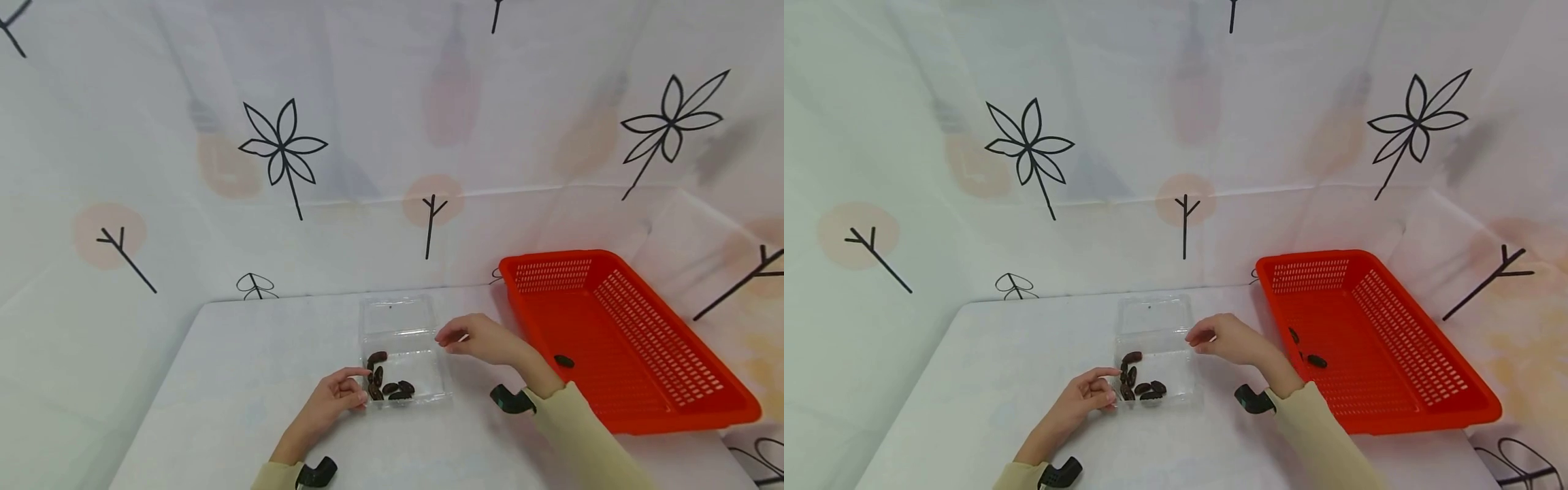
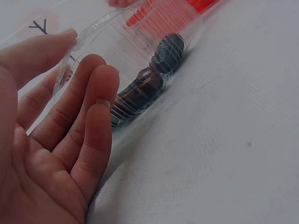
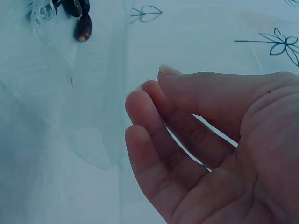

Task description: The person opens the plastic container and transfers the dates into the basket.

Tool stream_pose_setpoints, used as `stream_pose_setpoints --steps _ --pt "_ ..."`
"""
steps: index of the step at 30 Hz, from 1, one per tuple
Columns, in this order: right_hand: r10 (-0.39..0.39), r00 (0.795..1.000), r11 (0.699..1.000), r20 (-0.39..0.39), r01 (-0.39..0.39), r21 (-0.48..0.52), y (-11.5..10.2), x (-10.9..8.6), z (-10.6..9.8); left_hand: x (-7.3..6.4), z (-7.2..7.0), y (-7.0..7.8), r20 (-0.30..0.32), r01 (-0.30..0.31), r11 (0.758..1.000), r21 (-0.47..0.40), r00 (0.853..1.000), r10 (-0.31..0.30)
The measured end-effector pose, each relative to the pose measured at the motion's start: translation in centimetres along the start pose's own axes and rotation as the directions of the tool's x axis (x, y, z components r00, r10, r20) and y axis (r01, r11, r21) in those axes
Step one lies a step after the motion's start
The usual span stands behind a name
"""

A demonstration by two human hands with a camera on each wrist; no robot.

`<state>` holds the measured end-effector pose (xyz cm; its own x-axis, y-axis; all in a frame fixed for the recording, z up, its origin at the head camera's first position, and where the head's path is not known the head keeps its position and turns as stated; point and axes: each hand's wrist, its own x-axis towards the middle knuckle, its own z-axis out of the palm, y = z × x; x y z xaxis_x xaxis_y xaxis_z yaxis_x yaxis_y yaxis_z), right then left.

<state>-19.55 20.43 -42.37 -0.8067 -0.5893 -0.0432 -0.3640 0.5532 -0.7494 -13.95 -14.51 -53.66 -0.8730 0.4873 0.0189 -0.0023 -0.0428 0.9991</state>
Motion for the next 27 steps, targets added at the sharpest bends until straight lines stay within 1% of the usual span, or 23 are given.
stream_pose_setpoints --steps 5,9,13,16,19,23,27 --pt "-0.029 0.998 0.999 0.056 0.028 0.025 0.2 2.1 1.1 0.0 0.0 -0.1 0.001 -0.005 1.0 -0.006 1.0 0.005" --pt "-0.042 0.995 0.998 0.096 0.038 0.039 0.4 3.7 2.0 0.0 -0.1 -0.2 0.005 -0.025 1.0 -0.005 1.0 0.025" --pt "-0.013 0.99 0.997 0.142 0.002 0.077 0.2 5.2 2.8 0.1 -0.2 -0.1 0.003 -0.024 1.0 0.001 1.0 0.024" --pt "0.01 0.982 0.995 0.188 -0.029 0.1 -0.1 6.3 3.3 0.1 -0.2 -0.1 0.002 -0.019 1.0 0.005 1.0 0.019" --pt "0.033 0.968 0.99 0.25 -0.065 0.122 -0.2 7.3 3.7 0.1 -0.2 -0.1 0.005 -0.033 0.999 0.011 0.999 0.033" --pt "0.04 0.943 0.981 0.329 -0.099 0.164 0.0 8.3 4.1 0.1 -0.1 -0.2 -0.004 -0.034 0.999 0.02 0.999 0.034" --pt "0.051 0.913 0.98 0.404 -0.123 0.154 -0.1 8.8 4.6 0.0 0.0 -0.3 -0.013 -0.019 0.999 0.027 1.0 0.02"
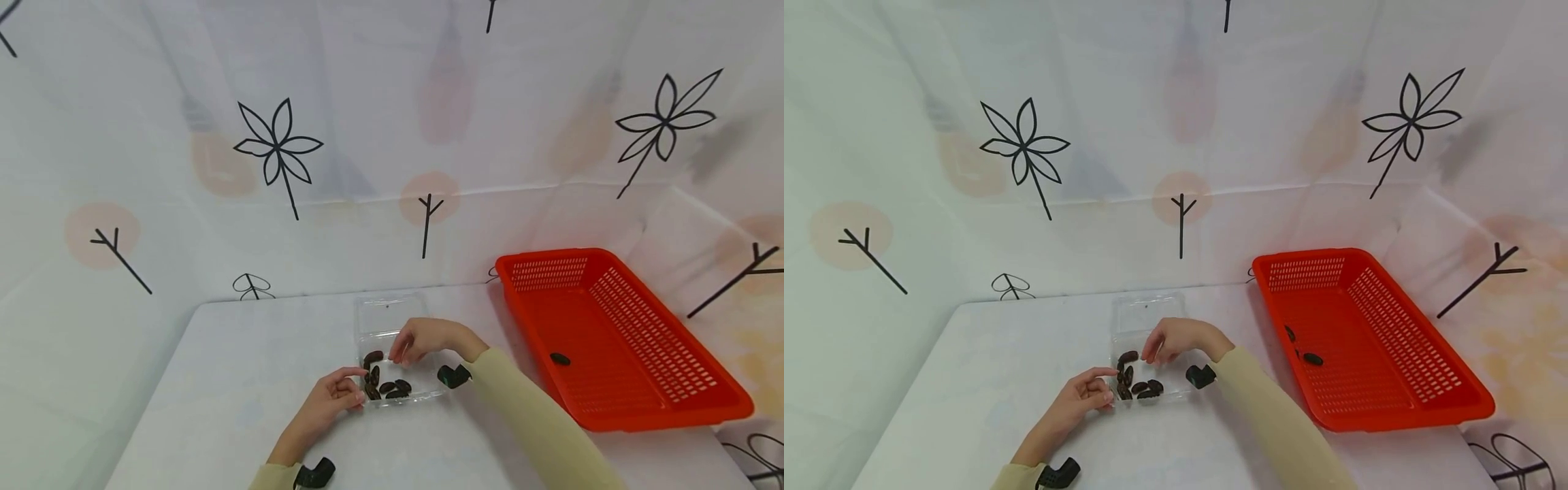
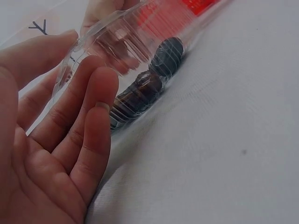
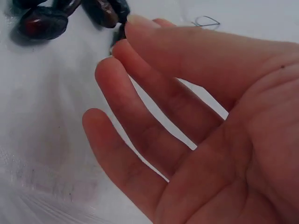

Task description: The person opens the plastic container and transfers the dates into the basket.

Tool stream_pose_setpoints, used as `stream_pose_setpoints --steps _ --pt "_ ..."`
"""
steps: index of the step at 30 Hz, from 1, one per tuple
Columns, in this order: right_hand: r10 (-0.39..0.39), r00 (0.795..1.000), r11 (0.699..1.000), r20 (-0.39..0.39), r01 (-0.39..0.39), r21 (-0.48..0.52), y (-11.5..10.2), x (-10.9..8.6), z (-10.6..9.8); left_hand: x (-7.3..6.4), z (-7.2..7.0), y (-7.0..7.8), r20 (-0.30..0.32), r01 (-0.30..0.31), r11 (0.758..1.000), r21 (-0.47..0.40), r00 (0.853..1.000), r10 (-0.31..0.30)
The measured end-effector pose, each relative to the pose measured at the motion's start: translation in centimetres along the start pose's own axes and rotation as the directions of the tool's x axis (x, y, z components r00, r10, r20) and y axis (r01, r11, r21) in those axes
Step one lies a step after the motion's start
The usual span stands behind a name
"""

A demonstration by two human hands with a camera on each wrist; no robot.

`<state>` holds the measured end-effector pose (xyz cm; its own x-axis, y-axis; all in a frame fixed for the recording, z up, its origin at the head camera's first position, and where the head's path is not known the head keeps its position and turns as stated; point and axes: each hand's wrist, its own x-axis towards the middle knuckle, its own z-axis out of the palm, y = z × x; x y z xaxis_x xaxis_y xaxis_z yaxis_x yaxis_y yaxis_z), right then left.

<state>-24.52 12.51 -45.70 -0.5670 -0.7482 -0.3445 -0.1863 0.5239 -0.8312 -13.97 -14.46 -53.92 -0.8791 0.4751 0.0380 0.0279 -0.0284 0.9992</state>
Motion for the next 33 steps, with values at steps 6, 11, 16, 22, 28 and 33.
stream_pose_setpoints --steps 6,11,16,22,28,33 --pt "0.069 0.994 0.996 0.09 -0.063 -0.064 -0.1 0.9 0.6 -0.2 0.1 0.1 -0.013 0.008 1.0 0.008 1.0 -0.008" --pt "0.103 0.984 0.988 0.147 -0.084 -0.129 -0.1 1.6 1.1 -0.3 0.2 0.3 -0.016 0.012 1.0 0.004 1.0 -0.012" --pt "0.104 0.982 0.973 0.155 -0.069 -0.22 -0.4 2.0 1.3 -0.3 0.2 0.4 -0.019 0.008 1.0 0.014 1.0 -0.008" --pt "0.144 0.983 0.952 0.11 -0.107 -0.288 -0.5 2.1 1.7 -0.1 0.2 0.5 -0.017 0.007 1.0 0.014 1.0 -0.006" --pt "0.161 0.983 0.932 0.092 -0.12 -0.343 -0.5 2.2 2.0 -0.1 0.3 0.5 -0.008 -0.006 1.0 0.005 1.0 0.006" --pt "0.134 0.985 0.941 0.112 -0.091 -0.327 -0.3 2.2 1.8 -0.1 0.4 0.5 -0.004 -0.018 1.0 -0.013 1.0 0.018"
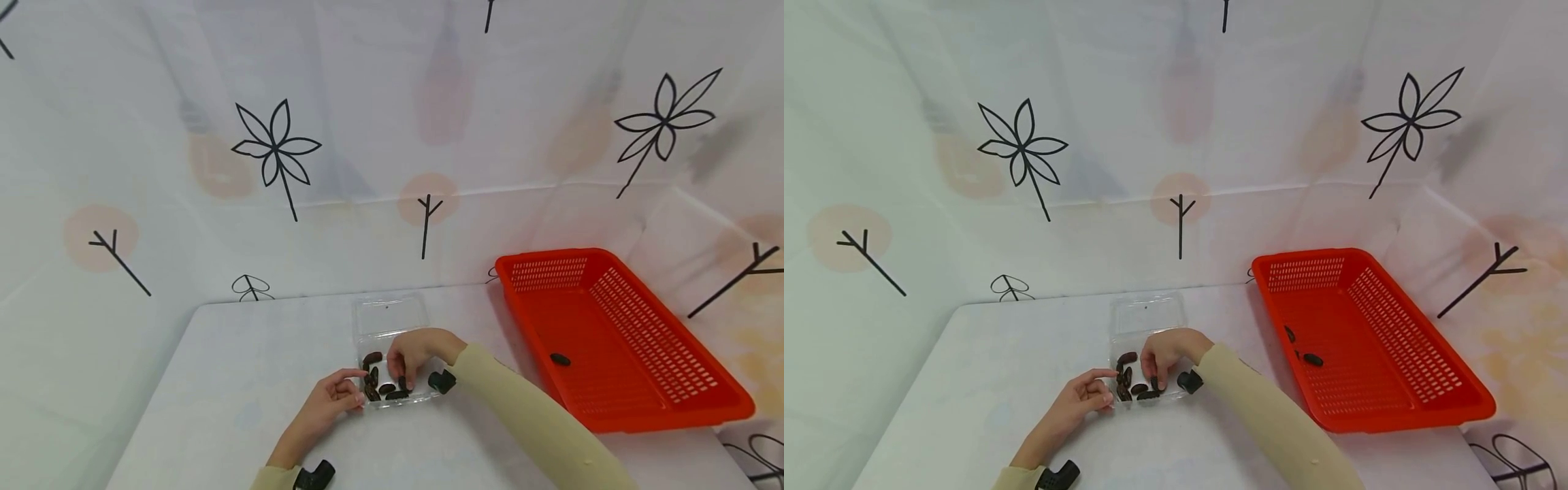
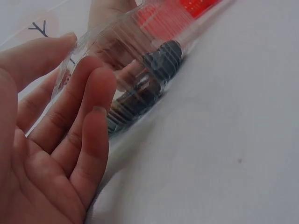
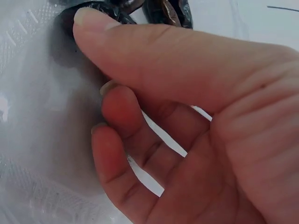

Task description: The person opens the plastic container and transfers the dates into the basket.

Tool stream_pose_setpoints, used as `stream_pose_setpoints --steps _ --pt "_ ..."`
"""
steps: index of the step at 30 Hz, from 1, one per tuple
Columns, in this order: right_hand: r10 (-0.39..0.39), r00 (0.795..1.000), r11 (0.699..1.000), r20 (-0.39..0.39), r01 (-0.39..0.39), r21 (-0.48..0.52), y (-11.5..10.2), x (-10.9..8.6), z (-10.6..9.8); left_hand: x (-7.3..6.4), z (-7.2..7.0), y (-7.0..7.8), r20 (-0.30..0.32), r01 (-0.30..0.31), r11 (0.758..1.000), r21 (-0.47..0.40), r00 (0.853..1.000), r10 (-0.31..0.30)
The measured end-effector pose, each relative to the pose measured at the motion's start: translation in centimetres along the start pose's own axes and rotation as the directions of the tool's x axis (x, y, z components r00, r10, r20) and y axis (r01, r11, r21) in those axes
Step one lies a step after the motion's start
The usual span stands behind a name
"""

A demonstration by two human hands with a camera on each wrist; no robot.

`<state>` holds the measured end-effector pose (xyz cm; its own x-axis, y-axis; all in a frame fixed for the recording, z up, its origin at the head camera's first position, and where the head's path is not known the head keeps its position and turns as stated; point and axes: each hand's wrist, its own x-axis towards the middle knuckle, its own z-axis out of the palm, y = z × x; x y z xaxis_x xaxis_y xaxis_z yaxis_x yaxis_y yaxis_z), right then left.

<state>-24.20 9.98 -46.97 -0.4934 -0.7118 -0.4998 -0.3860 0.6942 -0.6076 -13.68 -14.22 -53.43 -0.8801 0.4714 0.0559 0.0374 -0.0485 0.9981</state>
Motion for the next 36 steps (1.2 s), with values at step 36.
stream_pose_setpoints --steps 36 --pt "-0.129 0.95 0.963 -0.284 0.188 0.193 -0.2 -4.6 -2.1 0.0 1.5 2.1 -0.113 0.088 0.988 0.13 0.991 -0.074"
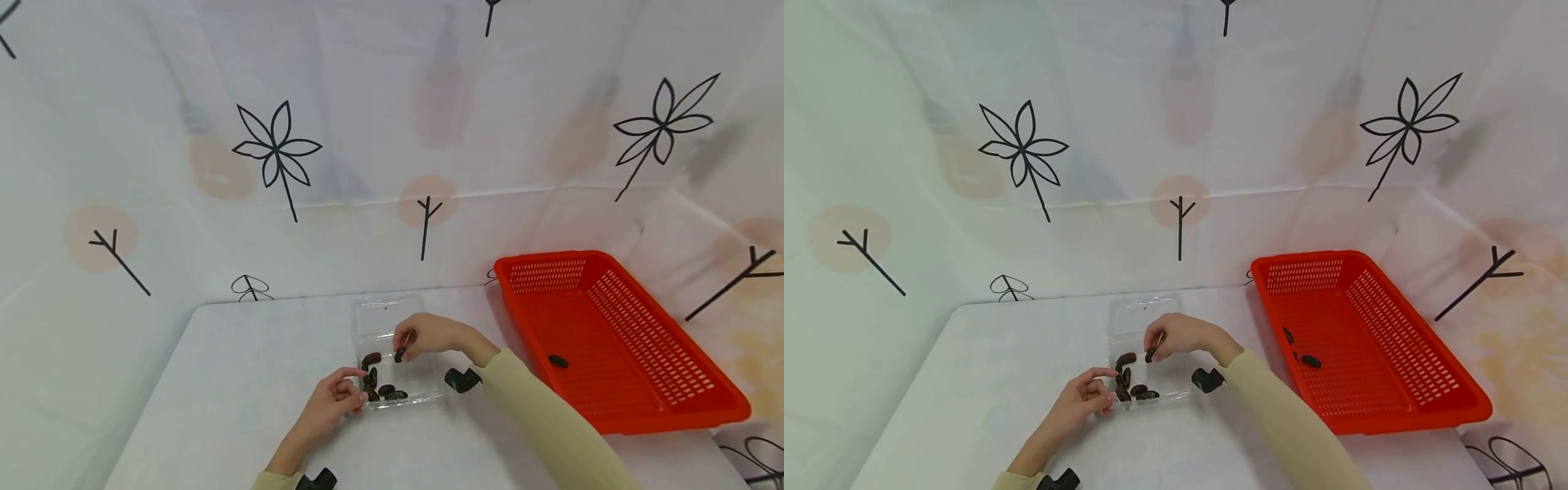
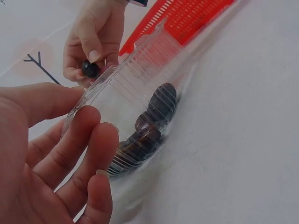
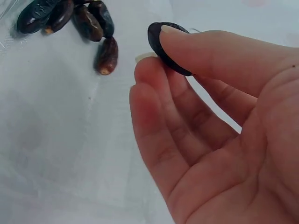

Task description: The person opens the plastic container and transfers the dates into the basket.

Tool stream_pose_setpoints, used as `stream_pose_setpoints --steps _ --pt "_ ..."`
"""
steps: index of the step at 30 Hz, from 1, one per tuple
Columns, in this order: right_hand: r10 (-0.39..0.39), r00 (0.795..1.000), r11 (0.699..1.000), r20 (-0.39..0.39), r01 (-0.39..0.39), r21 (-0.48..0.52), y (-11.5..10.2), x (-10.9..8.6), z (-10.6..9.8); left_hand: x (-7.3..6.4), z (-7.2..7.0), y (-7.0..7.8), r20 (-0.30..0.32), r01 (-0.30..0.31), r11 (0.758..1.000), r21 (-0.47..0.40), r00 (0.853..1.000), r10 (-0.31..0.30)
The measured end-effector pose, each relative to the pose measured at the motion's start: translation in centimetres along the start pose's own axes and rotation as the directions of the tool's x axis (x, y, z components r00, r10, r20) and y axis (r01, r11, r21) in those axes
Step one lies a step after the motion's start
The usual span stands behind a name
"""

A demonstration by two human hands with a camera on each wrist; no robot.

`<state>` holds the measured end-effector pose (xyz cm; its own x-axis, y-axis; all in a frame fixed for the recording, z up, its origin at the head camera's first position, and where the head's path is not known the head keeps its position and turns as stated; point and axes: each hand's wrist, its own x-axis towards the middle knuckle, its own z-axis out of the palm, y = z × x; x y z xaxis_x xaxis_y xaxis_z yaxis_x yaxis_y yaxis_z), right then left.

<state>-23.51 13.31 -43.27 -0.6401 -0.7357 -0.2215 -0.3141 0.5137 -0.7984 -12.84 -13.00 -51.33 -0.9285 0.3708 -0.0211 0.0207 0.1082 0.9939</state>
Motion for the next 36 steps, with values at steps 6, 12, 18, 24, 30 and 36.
stream_pose_setpoints --steps 6,12,18,24,30,36 --pt "-0.004 0.996 0.999 -0.084 0.008 0.041 -0.3 -1.5 -0.9 0.0 0.0 0.1 -0.007 0.009 1.0 0.017 1.0 -0.009" --pt "-0.035 0.984 0.999 -0.176 0.04 0.027 -0.1 -3.2 -2.1 0.0 -0.2 -0.1 0.01 -0.021 1.0 0.022 1.0 0.021" --pt "0.003 0.965 1.0 -0.261 0.005 0.031 0.1 -5.6 -3.9 0.0 -0.3 -0.3 0.01 -0.023 1.0 0.001 1.0 0.023" --pt "0.065 0.936 0.997 -0.345 -0.043 0.068 0.1 -8.8 -5.7 0.0 -0.1 -0.4 -0.011 0.001 1.0 -0.006 1.0 -0.001" --pt "0.095 0.898 0.99 -0.43 -0.041 0.133 1.0 -12.1 -7.1 0.1 0.3 -0.3 -0.031 0.017 1.0 -0.009 0.999 -0.018" --pt "0.103 0.858 0.989 -0.502 -0.033 0.147 2.9 -15.4 -8.6 0.2 0.5 -1.0 -0.041 0.01 1.0 -0.029 0.999 -0.011"
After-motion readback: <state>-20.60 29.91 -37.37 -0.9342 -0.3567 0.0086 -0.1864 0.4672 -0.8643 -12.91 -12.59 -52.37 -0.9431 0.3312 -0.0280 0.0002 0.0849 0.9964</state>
